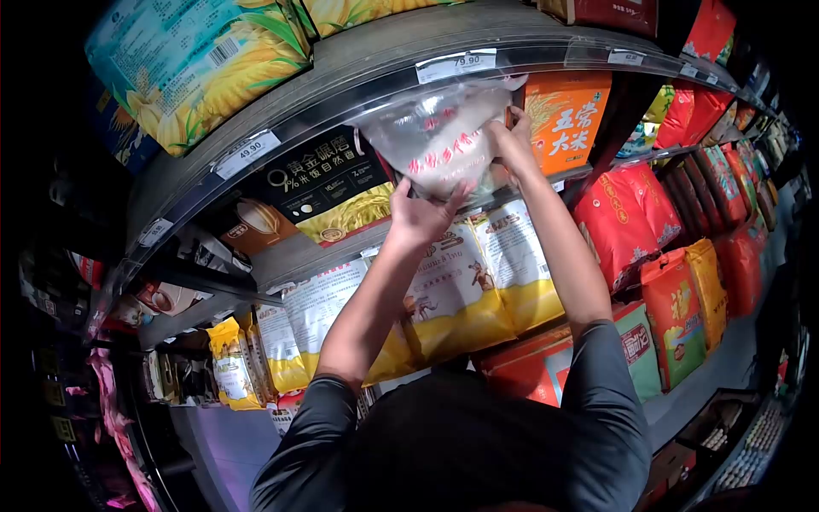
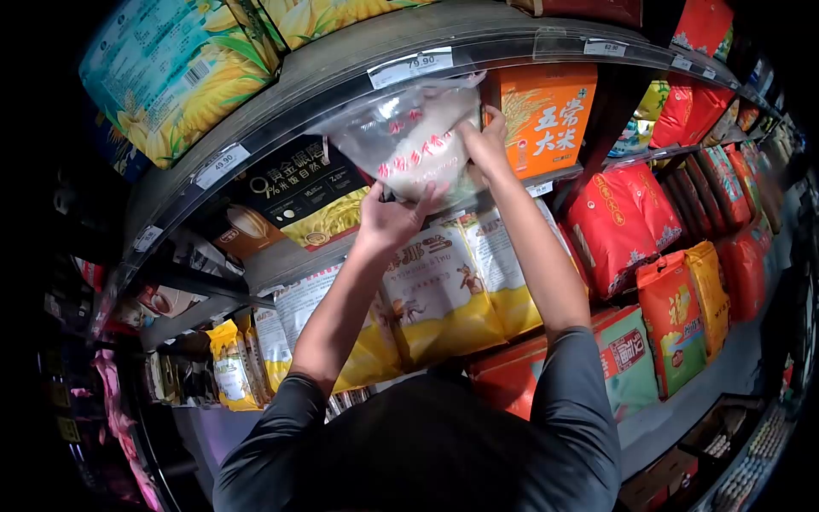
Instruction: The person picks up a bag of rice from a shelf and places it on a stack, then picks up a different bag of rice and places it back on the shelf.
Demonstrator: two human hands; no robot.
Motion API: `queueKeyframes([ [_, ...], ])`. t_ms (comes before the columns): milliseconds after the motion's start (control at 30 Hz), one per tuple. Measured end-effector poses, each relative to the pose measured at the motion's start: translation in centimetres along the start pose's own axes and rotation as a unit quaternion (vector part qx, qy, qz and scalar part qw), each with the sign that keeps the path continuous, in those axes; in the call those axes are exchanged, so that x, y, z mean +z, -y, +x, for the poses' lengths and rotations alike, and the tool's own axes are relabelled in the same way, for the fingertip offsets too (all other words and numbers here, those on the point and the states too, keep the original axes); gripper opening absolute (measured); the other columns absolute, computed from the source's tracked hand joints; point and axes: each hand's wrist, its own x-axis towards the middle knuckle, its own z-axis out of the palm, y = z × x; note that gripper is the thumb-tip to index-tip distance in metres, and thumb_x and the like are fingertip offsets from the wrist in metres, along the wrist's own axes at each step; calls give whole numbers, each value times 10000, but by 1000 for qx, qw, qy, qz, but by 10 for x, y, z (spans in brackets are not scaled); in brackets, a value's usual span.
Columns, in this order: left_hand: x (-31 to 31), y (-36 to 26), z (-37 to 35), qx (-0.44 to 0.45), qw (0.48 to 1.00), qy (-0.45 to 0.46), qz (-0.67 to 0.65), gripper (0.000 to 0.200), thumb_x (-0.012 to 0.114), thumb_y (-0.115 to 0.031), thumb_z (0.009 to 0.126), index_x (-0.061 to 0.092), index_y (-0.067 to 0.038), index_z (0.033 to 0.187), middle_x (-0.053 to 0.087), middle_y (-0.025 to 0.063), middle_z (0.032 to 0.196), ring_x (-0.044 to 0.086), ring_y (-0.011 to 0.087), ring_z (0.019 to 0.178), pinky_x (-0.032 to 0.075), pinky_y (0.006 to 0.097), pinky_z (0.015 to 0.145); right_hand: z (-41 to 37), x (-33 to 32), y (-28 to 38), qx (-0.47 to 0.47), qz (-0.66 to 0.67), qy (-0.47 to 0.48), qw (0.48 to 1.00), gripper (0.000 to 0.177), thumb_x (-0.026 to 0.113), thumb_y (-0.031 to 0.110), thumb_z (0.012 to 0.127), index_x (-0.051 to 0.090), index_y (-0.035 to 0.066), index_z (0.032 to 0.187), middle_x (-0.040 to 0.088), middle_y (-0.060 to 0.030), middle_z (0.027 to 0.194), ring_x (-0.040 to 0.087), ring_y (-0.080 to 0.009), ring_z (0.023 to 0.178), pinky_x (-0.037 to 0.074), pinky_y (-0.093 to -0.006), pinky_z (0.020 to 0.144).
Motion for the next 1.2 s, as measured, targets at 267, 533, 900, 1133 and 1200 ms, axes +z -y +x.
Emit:
queueKeyframes([
  [267,-21,14,24,19,973,-210,-89,624,535,-258,919,158,-152,1405,483,175,1214,566,346,1046,509,458,908,-32,47,-97,-368,-274,-72,885,610,602,127,788,363,108,1349,217,-308,1421,257,-484,1305,249,-537,1066],
  [533,-55,31,51,101,932,-217,270,585,608,-175,880,280,-141,1364,536,82,1127,594,182,888,504,345,730,-14,70,-104,-365,-281,-169,871,689,491,234,837,237,-64,1404,232,-333,1437,264,-495,1306,187,-550,1074],
  [900,-81,44,2,16,941,-222,253,635,518,-127,913,176,-72,1445,566,91,1020,588,168,839,487,315,724,-19,70,-99,-269,-335,-162,889,766,485,312,859,160,-87,1427,140,-326,1477,163,-451,1372,121,-533,1114],
  [1133,-112,105,-153,-109,901,-208,364,444,553,-122,896,451,-41,1321,602,94,920,604,153,789,501,272,670,-71,63,-133,-198,-367,-110,902,768,486,332,883,132,-57,1444,103,-304,1494,115,-418,1400,168,-470,1130],
  [1200,-119,113,-201,-124,898,-186,378,424,555,-132,898,472,-39,1303,604,94,917,605,153,786,501,273,671,-110,53,-140,-160,-323,-33,932,762,518,314,851,170,30,1466,143,-302,1484,163,-433,1383,201,-437,1130],
])
